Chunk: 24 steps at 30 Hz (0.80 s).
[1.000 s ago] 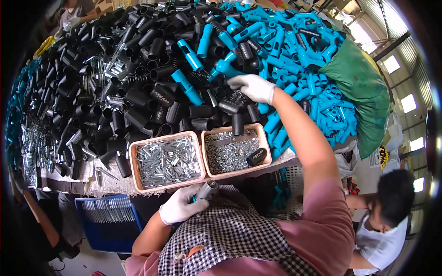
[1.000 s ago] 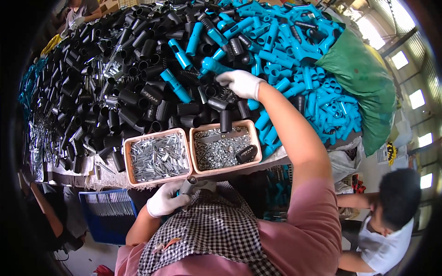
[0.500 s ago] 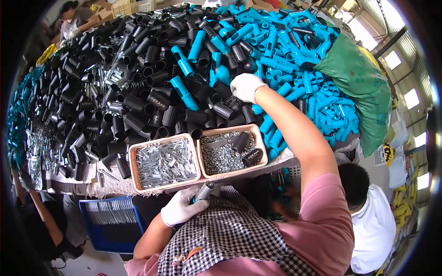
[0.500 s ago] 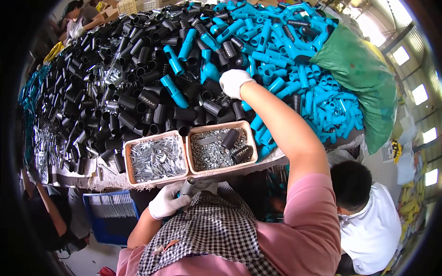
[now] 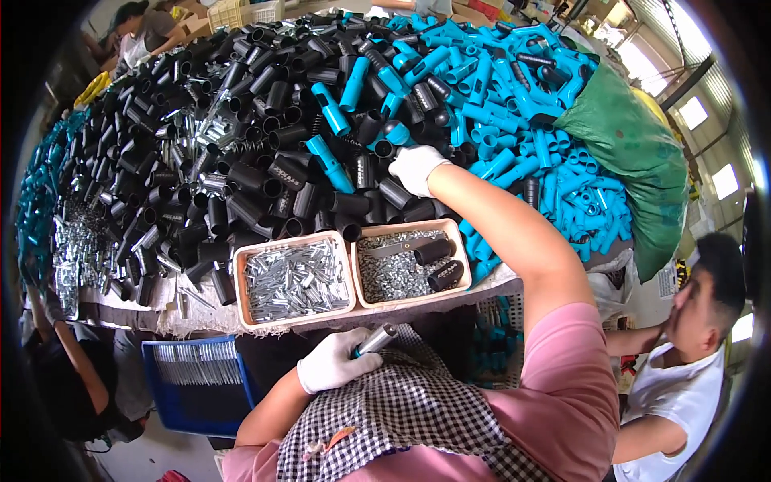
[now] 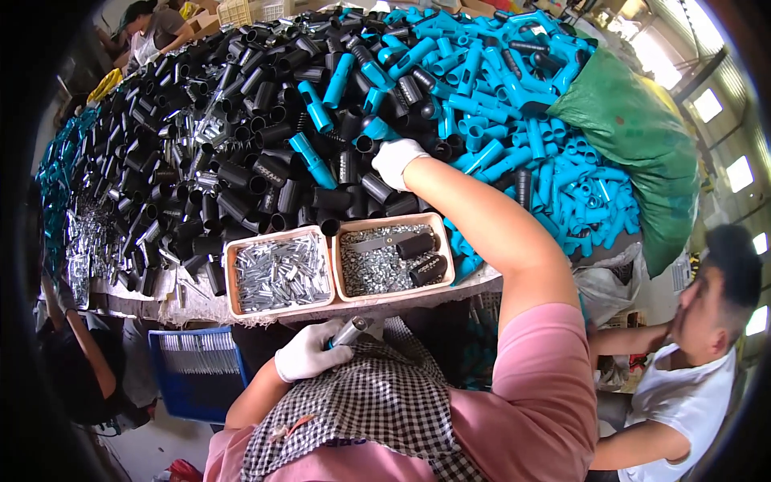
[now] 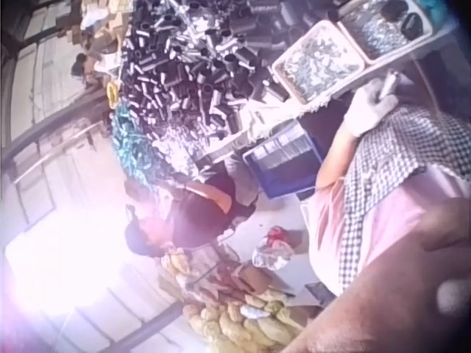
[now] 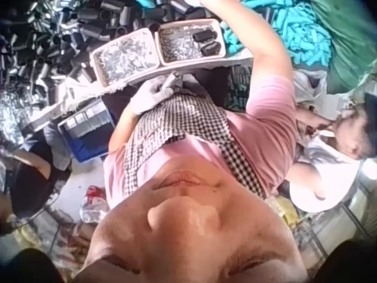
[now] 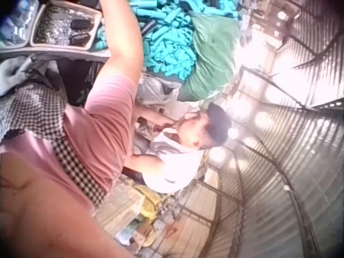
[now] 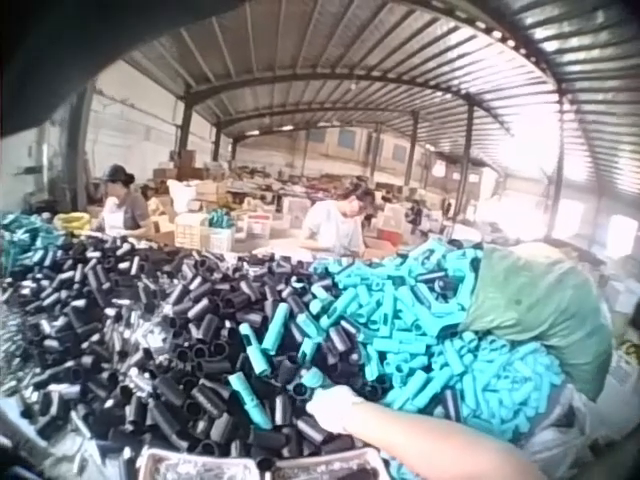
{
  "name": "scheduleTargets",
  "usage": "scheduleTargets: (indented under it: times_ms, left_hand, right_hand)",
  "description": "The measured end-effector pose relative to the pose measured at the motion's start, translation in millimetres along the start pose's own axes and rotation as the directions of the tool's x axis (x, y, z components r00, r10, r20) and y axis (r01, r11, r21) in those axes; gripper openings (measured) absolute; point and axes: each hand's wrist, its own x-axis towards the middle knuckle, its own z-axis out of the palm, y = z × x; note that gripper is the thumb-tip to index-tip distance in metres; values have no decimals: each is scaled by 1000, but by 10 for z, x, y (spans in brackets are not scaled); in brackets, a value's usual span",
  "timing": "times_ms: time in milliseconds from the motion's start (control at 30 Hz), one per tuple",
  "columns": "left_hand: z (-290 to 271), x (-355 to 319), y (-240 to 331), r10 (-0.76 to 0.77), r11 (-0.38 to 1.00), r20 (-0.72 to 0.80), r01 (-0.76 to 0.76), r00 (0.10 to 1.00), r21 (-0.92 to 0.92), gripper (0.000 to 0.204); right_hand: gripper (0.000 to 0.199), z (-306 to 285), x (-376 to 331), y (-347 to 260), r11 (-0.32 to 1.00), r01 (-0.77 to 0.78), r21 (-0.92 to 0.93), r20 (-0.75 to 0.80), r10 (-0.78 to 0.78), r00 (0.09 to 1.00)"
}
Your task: Assemble hardware components by inserting metal pins into plastic handles at a workbench.
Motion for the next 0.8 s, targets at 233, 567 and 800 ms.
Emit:
scheduleTargets:
  times_ms: [233,567,800]
  left_hand:
    - [50,-56,-167,23,999,-47,-24,999,-33,34]
    - [32,-40,-195,78,996,-75,-82,994,-44,32]
    - [-6,-36,-110,-66,994,-11,65,998,-90,31]
  right_hand:
    - [29,-85,39,34,996,25,88,99,-33,995]
    - [29,112,371,112,970,-222,98,108,211,972]
    - [30,36,419,156,992,-62,-113,109,75,991]
